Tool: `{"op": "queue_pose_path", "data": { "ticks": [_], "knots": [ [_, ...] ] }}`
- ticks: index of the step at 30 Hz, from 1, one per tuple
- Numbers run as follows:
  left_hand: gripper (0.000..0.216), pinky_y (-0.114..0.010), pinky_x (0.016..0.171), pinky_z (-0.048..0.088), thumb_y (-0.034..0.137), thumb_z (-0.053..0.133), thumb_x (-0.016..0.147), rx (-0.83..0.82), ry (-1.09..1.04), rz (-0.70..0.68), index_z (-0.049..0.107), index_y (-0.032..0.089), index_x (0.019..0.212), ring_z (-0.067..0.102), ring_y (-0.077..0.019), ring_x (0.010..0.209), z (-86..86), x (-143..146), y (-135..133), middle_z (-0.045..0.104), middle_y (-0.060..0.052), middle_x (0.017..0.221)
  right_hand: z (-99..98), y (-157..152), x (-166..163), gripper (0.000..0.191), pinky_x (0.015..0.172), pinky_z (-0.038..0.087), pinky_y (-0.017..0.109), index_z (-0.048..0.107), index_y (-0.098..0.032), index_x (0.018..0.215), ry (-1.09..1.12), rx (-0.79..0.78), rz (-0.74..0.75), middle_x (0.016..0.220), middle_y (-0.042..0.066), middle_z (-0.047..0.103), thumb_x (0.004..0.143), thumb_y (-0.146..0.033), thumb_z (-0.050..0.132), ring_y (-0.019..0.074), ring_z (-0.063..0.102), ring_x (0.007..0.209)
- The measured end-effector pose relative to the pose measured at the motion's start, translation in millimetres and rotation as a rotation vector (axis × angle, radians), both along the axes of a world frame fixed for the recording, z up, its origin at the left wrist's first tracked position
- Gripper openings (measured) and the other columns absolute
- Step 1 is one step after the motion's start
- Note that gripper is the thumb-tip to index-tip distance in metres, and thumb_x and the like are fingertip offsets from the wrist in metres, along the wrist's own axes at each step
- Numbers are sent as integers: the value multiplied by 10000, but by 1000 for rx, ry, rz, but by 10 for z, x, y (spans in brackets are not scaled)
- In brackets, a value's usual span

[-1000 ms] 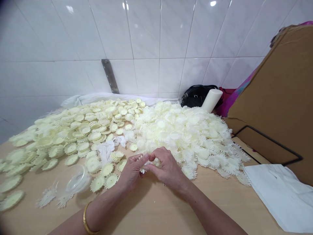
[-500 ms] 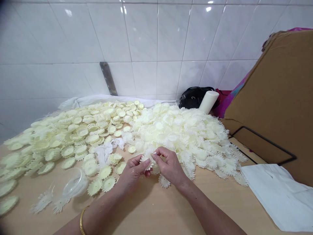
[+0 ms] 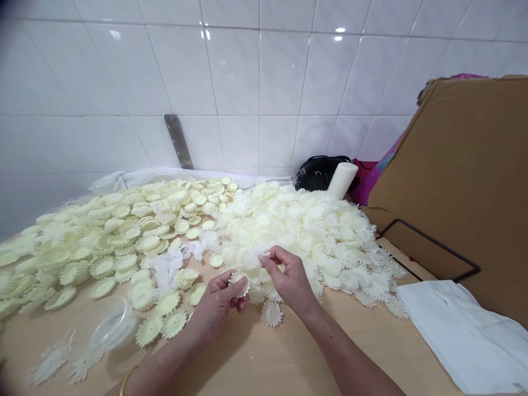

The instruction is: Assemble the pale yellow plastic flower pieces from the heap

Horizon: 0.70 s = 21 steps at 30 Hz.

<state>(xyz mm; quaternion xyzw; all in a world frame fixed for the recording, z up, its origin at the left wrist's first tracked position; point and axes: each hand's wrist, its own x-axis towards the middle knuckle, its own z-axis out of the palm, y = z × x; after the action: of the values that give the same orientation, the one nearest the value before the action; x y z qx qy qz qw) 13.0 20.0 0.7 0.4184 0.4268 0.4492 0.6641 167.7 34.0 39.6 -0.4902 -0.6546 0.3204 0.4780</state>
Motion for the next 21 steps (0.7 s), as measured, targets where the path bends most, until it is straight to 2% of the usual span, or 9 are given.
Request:
{"op": "queue_pose_path", "data": {
  "ticks": [3,6,8,9,12,14,17,19,21],
  "knots": [
    [225,-220,506,335,360,583,718,-2,-14,-16,578,138,758,445,-85,485,27,2,-3,524,-10,571,9,-30,-18,232,583,364,233,439,-176,604,-36,36,-24,597,-20,451,793,-304,480,109,429,581],
    [228,-224,510,336,366,596,704,-54,-42,-10,574,140,726,450,-87,484,30,14,-6,525,-10,566,-8,-13,36,184,627,381,264,451,-187,645,-143,186,-220,637,-5,490,791,-294,489,134,468,620],
    [234,-222,496,324,366,612,688,-68,-41,10,544,145,649,442,-85,463,14,18,-4,514,-1,533,-38,25,90,89,697,386,313,505,-188,762,-276,306,-372,738,31,540,792,-268,483,176,503,721],
    [244,-220,489,318,365,615,684,-58,-29,15,527,148,617,437,-84,454,3,15,-2,510,2,520,-57,47,116,101,730,382,341,522,-185,853,-348,349,-430,812,56,555,792,-251,475,201,507,788],
    [255,-220,490,315,361,606,692,6,31,10,509,151,583,424,-79,446,-30,-9,5,510,6,509,-108,99,161,277,775,371,388,488,-168,1068,-492,415,-508,989,113,533,798,-210,444,250,473,939],
    [248,-221,496,322,358,595,699,26,71,13,514,153,587,416,-77,446,-39,-29,7,509,10,507,-124,107,163,240,780,371,382,509,-173,1036,-508,452,-504,986,110,533,813,-196,424,242,471,944],
    [268,-221,490,322,367,590,700,32,115,37,487,159,567,412,-79,441,-34,-48,10,495,17,490,-111,83,145,98,768,370,364,543,-186,823,-480,509,-499,844,70,555,816,-206,448,210,492,846],
    [295,-219,486,320,372,591,699,49,119,54,453,162,545,414,-79,442,-27,-50,13,473,24,475,-86,54,127,99,742,374,352,516,-189,721,-437,527,-499,758,49,543,805,-229,481,193,491,778],
    [306,-215,486,320,376,592,701,65,106,63,440,163,542,413,-78,447,-22,-47,16,449,31,469,-61,19,96,122,710,380,338,496,-193,691,-382,509,-430,724,40,531,800,-247,494,183,489,741]
  ]
}}
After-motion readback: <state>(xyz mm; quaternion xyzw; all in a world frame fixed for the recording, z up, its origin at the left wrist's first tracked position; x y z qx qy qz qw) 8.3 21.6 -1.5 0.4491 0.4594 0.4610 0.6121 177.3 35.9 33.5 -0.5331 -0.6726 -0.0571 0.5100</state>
